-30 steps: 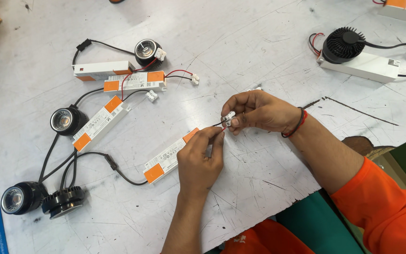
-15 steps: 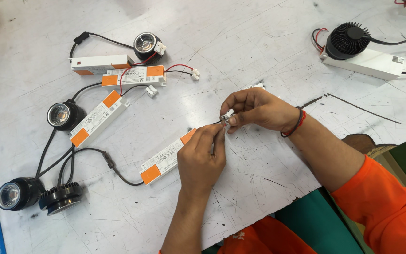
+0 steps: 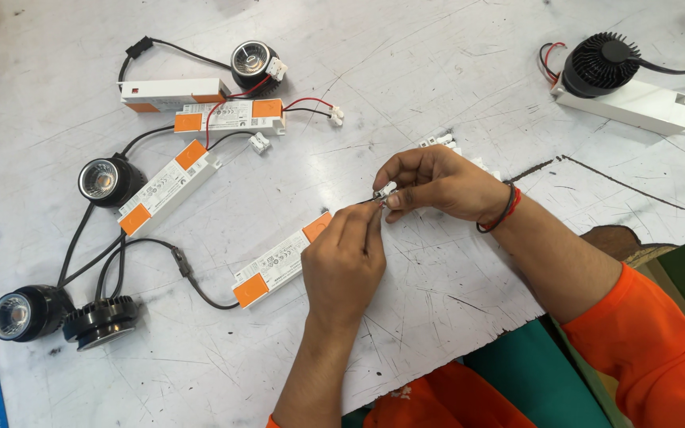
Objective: The person connects wires to white plastic connectors and attaches them to LED spotlights and power supply units on a workbench. They repeatedly pick up components, insert wires into connectors, and place the assembled units on the table.
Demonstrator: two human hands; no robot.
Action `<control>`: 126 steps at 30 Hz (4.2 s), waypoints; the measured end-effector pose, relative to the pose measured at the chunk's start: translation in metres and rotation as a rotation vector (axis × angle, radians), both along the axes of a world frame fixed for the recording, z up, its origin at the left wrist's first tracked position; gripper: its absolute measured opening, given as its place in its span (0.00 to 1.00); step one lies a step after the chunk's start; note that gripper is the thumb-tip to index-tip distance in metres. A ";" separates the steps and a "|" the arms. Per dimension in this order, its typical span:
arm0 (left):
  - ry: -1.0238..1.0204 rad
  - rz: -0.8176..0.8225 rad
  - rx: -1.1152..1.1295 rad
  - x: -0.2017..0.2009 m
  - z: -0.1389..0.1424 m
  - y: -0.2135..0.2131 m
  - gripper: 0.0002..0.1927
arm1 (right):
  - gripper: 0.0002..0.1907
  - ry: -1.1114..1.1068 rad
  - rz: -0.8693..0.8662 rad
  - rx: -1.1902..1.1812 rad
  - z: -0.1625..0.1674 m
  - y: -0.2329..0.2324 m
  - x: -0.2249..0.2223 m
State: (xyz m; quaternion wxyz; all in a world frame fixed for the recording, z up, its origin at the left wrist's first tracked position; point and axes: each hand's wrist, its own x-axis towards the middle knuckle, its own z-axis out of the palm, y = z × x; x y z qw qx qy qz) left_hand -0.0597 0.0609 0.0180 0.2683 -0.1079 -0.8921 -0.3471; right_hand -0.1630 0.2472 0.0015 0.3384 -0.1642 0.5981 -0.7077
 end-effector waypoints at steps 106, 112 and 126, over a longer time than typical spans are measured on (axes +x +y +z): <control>0.012 -0.027 -0.021 -0.006 -0.004 -0.007 0.04 | 0.13 0.140 -0.027 0.123 0.007 -0.011 0.007; 0.002 -0.029 -0.025 -0.007 -0.006 -0.006 0.04 | 0.13 0.156 -0.040 0.122 0.005 -0.013 0.009; -0.022 0.024 -0.002 -0.006 0.008 -0.011 0.06 | 0.16 -0.045 -0.070 -0.073 0.000 -0.010 0.001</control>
